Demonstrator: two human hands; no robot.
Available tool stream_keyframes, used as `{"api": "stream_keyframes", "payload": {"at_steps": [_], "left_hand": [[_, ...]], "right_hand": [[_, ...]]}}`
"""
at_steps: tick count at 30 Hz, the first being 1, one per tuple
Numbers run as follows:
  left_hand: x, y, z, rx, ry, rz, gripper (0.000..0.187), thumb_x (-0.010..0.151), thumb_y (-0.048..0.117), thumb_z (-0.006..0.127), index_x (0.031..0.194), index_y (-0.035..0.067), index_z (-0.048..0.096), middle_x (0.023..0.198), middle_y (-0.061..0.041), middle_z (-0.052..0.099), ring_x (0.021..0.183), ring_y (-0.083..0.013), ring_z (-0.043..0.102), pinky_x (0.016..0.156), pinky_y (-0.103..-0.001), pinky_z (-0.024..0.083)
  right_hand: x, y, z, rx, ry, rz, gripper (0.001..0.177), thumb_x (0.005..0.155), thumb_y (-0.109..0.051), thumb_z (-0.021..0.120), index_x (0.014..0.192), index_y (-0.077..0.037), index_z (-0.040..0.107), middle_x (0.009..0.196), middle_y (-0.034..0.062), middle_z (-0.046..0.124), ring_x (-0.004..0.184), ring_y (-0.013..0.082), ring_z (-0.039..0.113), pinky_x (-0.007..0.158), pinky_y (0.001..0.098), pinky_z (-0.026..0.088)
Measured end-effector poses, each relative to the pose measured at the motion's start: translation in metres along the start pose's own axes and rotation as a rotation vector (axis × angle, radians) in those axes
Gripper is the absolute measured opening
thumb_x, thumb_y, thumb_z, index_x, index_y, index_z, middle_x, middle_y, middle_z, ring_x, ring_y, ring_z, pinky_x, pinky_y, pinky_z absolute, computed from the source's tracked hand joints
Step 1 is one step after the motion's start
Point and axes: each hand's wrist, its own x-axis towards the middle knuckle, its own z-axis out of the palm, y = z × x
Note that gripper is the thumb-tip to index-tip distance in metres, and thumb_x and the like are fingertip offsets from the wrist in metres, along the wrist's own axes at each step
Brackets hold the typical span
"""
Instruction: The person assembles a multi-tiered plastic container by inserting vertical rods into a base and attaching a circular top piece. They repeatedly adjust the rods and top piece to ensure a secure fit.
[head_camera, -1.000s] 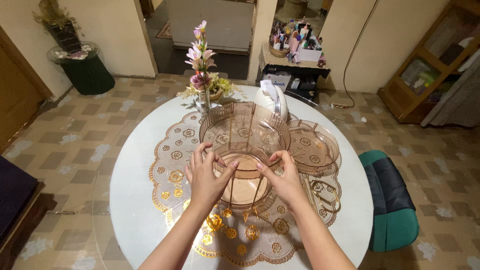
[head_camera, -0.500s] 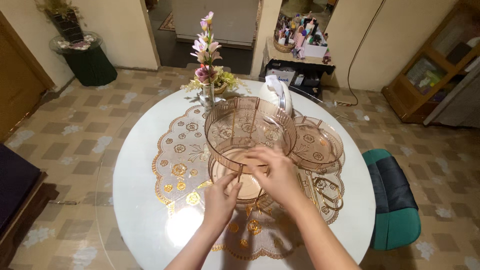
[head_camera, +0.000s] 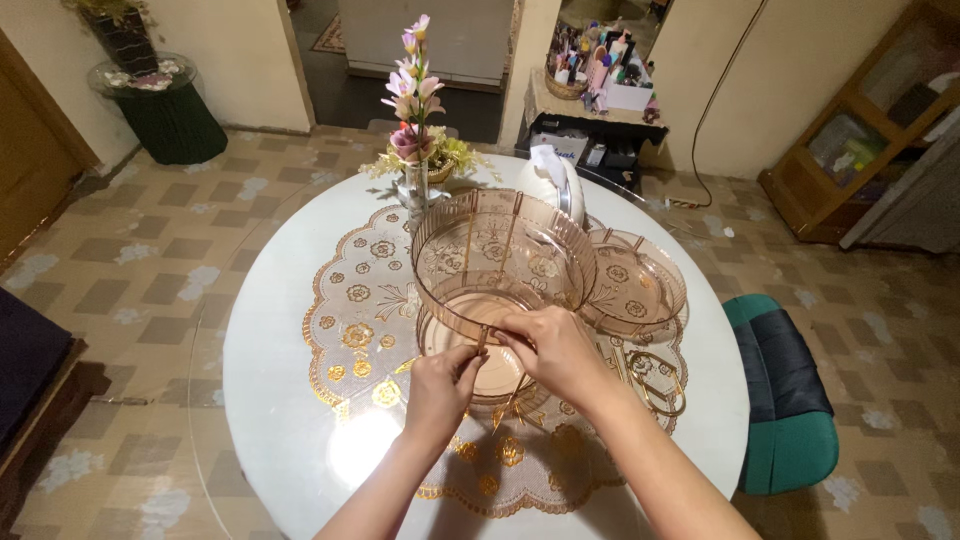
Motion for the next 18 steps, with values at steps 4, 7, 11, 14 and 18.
{"api": "stream_keyframes", "payload": {"at_steps": [4, 7, 11, 14, 18], "left_hand": [[0.002, 0.0, 0.002, 0.051, -0.001, -0.044, 0.011, 0.085, 0.013, 0.077, 0.089, 0.003, 0.079, 0.076, -0.013, 0.078, 0.06, -0.0217, 0.075, 0.057, -0.034, 0.056], [0.005, 0.0, 0.003, 0.104, 0.01, -0.123, 0.015, 0.083, 0.016, 0.08, 0.083, 0.002, 0.078, 0.073, -0.013, 0.077, 0.06, -0.0226, 0.075, 0.057, -0.034, 0.055], [0.005, -0.003, 0.001, 0.072, 0.015, -0.046, 0.015, 0.083, 0.016, 0.08, 0.085, 0.002, 0.078, 0.078, -0.013, 0.078, 0.065, -0.0238, 0.076, 0.061, -0.035, 0.057], [0.006, -0.007, -0.007, -0.005, -0.012, 0.211, 0.019, 0.084, 0.009, 0.076, 0.099, -0.002, 0.077, 0.087, -0.017, 0.077, 0.074, -0.0306, 0.075, 0.066, -0.038, 0.057], [0.01, -0.007, -0.009, -0.041, -0.155, 0.02, 0.017, 0.086, 0.009, 0.074, 0.102, 0.003, 0.078, 0.082, -0.016, 0.077, 0.067, -0.027, 0.077, 0.064, -0.037, 0.058]], "right_hand": [[-0.002, 0.005, 0.002, -0.021, 0.008, -0.037, 0.008, 0.084, -0.007, 0.073, 0.09, -0.002, 0.073, 0.08, 0.0177, 0.071, 0.074, 0.0362, 0.07, 0.067, 0.0441, 0.055], [-0.001, 0.007, 0.002, -0.031, 0.018, -0.06, 0.008, 0.084, -0.008, 0.074, 0.089, -0.002, 0.072, 0.079, 0.0171, 0.071, 0.074, 0.036, 0.07, 0.067, 0.0444, 0.055], [0.0, 0.009, 0.002, -0.033, 0.017, -0.054, 0.01, 0.084, -0.01, 0.074, 0.09, -0.002, 0.072, 0.079, 0.0169, 0.071, 0.075, 0.0362, 0.07, 0.068, 0.0449, 0.055], [0.0, 0.01, -0.002, -0.027, -0.042, 0.046, 0.012, 0.084, -0.014, 0.075, 0.091, -0.004, 0.075, 0.079, 0.0157, 0.073, 0.073, 0.035, 0.07, 0.068, 0.0441, 0.056], [0.001, 0.011, -0.004, -0.031, -0.05, 0.033, 0.012, 0.084, -0.014, 0.074, 0.092, -0.005, 0.075, 0.081, 0.0147, 0.074, 0.075, 0.0339, 0.072, 0.07, 0.0437, 0.056]]}}
